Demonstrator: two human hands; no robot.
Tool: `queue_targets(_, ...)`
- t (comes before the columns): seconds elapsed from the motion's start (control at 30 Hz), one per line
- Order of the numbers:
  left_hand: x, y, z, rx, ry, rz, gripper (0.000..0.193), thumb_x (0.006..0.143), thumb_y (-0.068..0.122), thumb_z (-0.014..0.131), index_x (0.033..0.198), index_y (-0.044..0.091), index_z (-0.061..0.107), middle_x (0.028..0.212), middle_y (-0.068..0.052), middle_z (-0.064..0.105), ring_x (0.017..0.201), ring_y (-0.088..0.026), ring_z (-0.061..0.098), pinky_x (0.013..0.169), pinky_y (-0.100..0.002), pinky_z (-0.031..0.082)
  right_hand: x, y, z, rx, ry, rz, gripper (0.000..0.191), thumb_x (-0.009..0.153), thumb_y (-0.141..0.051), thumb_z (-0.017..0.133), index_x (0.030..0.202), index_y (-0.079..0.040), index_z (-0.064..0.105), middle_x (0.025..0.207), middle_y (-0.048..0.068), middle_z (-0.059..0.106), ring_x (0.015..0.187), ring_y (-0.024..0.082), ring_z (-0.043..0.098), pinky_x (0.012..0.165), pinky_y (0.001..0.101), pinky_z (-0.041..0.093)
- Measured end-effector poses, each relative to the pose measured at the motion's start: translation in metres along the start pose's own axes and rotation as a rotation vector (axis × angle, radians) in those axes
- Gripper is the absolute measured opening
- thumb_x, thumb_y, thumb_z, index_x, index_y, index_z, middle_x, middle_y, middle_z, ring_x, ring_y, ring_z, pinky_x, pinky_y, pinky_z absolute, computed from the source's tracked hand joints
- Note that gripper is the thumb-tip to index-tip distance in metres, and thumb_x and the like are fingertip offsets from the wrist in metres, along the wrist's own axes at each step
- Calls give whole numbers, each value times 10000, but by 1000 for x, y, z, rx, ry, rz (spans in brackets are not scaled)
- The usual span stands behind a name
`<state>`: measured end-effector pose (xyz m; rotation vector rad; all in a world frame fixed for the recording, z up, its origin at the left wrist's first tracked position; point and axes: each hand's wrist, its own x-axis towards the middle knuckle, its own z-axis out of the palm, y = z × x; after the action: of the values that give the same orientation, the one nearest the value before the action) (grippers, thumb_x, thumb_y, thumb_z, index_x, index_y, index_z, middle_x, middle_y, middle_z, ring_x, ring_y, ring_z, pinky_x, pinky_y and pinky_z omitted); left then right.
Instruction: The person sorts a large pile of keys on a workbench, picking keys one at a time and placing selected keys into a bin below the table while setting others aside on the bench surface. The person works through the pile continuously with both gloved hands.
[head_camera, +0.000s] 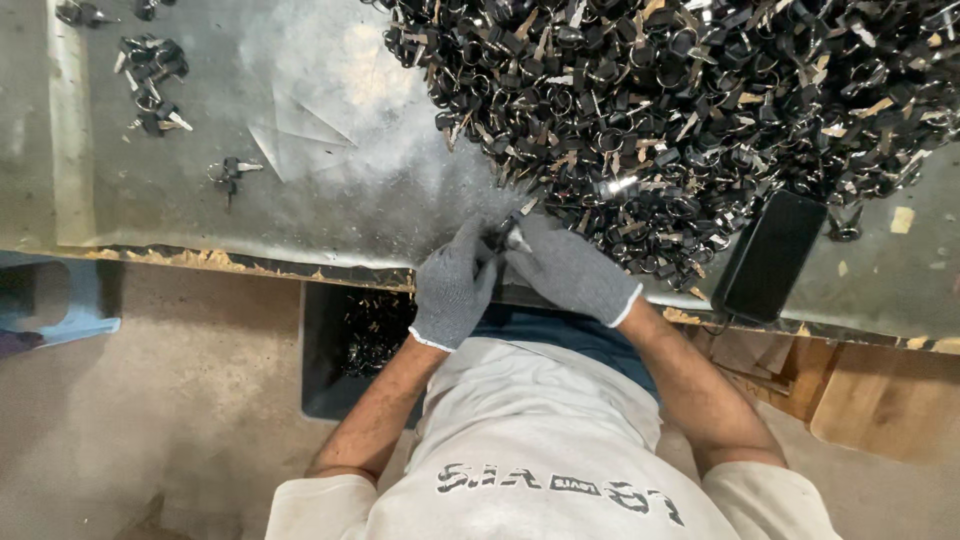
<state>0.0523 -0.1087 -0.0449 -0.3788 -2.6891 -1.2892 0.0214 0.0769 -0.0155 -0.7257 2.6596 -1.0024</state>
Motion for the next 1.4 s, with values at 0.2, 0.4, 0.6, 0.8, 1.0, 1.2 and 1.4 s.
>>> queue_targets(0.2, -5, 5, 3, 284, 51, 84, 143, 882, 154, 723, 1001, 112, 657, 870, -100, 656, 807, -328, 676, 695, -457, 525, -30, -6, 19, -316, 31, 206, 317, 936, -235, 662, 1122, 2, 561, 919, 221, 673, 773, 416, 701, 617, 517, 572)
queue_targets(0.4, -3, -4, 6, 155, 7, 56, 124, 846, 168, 735, 843, 109, 626, 794, -100, 633, 733, -334, 654, 652, -463, 506, -30, -11, 18, -458, -62, 197, 179, 945, -192, 637, 1034, -55, 566, 867, 187, 675, 721, 402, 709, 554, 499, 575)
queue_targets(0.6, -5, -3, 9, 201, -14, 56, 160, 853, 153, 735, 807, 99, 592, 767, -105, 612, 705, -348, 638, 627, -479, 490, -12, -10, -1, -175, -120, 169, 272, 984, -238, 625, 1100, -7, 540, 708, 179, 670, 638, 405, 691, 559, 514, 550)
queue_targets(0.8, -3, 0, 7, 181, 17, 101, 123, 872, 144, 706, 849, 85, 600, 802, -115, 616, 728, -351, 644, 649, -470, 507, -12, -17, 5, -481, -56, 237, 314, 1023, -175, 577, 1208, 64, 492, 744, 221, 684, 609, 402, 711, 498, 490, 575)
queue_targets(1.0, 1, 10, -5, 156, -127, 8, 143, 900, 223, 744, 866, 104, 672, 832, -108, 681, 769, -348, 682, 685, -470, 525, -23, -4, 1, -106, -31, 282, 449, 960, -238, 659, 1257, 52, 487, 732, 179, 653, 683, 450, 711, 568, 516, 564)
queue_targets(1.2, 46, 7, -30, -125, -143, 322, 396, 885, 24, 605, 1254, 124, 708, 1257, -112, 709, 1149, -337, 666, 967, -454, 530, -37, -20, 6, -417, -6, 98, 453, 831, -295, 733, 1133, -21, 537, 1177, 246, 633, 974, 407, 674, 693, 502, 591)
queue_targets(1.4, 76, 9, -12, 339, -321, 538, 370, 721, 137, 728, 1091, 155, 729, 1085, -139, 679, 1043, -337, 636, 884, -478, 499, -28, -26, 2, -407, -213, 152, 520, 925, -342, 715, 1264, -19, 487, 1180, 229, 602, 1006, 383, 673, 749, 504, 595)
